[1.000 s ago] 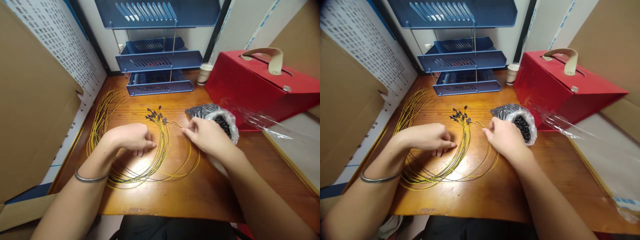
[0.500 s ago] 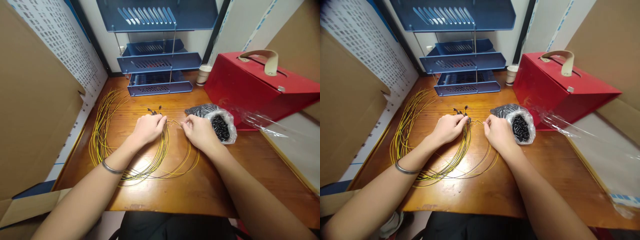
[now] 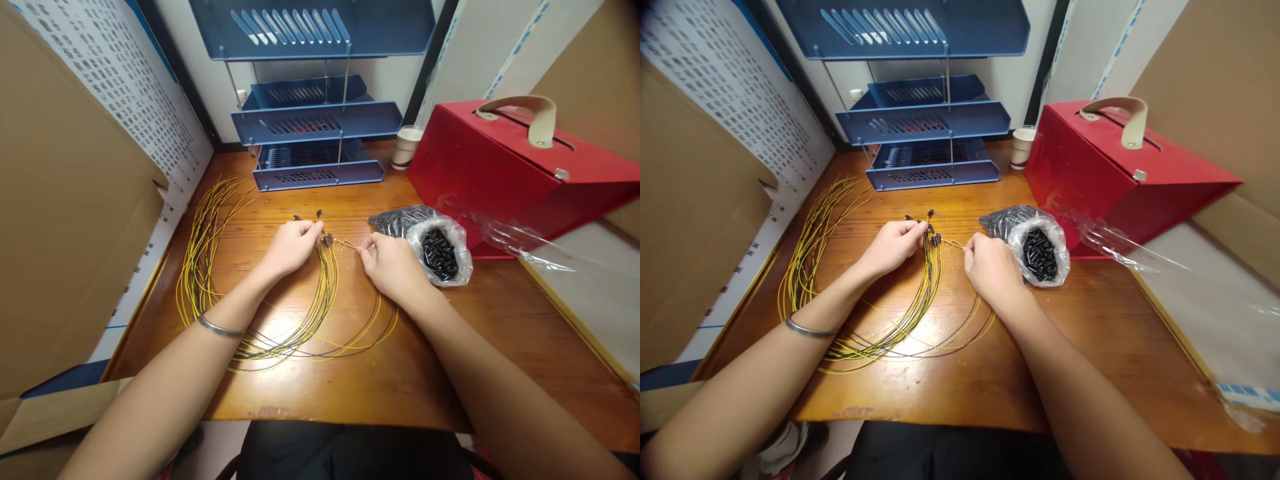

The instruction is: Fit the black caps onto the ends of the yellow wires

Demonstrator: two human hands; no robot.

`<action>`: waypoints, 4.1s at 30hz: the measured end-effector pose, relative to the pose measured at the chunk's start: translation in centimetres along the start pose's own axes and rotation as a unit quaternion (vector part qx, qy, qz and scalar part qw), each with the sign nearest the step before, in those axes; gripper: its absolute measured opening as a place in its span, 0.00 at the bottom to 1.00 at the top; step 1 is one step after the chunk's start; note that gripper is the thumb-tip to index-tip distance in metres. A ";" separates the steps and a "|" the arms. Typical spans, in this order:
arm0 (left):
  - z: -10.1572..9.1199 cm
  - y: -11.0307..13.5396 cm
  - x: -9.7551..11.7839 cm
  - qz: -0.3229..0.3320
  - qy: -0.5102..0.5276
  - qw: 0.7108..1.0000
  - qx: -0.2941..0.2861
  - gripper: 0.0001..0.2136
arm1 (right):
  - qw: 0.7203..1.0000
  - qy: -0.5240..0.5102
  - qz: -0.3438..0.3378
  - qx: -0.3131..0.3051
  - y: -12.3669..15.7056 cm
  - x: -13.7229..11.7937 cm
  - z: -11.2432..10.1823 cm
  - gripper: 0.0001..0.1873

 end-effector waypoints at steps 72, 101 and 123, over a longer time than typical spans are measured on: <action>-1.5 1.2 2.2 -0.002 -0.264 0.964 0.040 0.08 | 0.977 0.030 -0.050 -0.204 -7.7 -5.8 -1.1 0.10; 2.5 1.6 2.4 0.043 0.289 0.956 0.018 0.06 | 0.964 -0.147 -0.143 -0.167 -6.2 -4.9 -7.6 0.01; 2.7 2.0 2.8 0.122 0.269 0.952 0.082 0.07 | 0.945 -0.135 -0.185 -0.232 -6.5 -4.2 -8.1 0.12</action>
Point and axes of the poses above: each hand's wrist, its own y-axis away from the middle knuckle, its own z-axis out of the palm, x = y × z, the point moved 5 cm from there along -y, towards the middle knuckle, and after that the axes turned 5 degrees about -x, right-handed, at the moved point
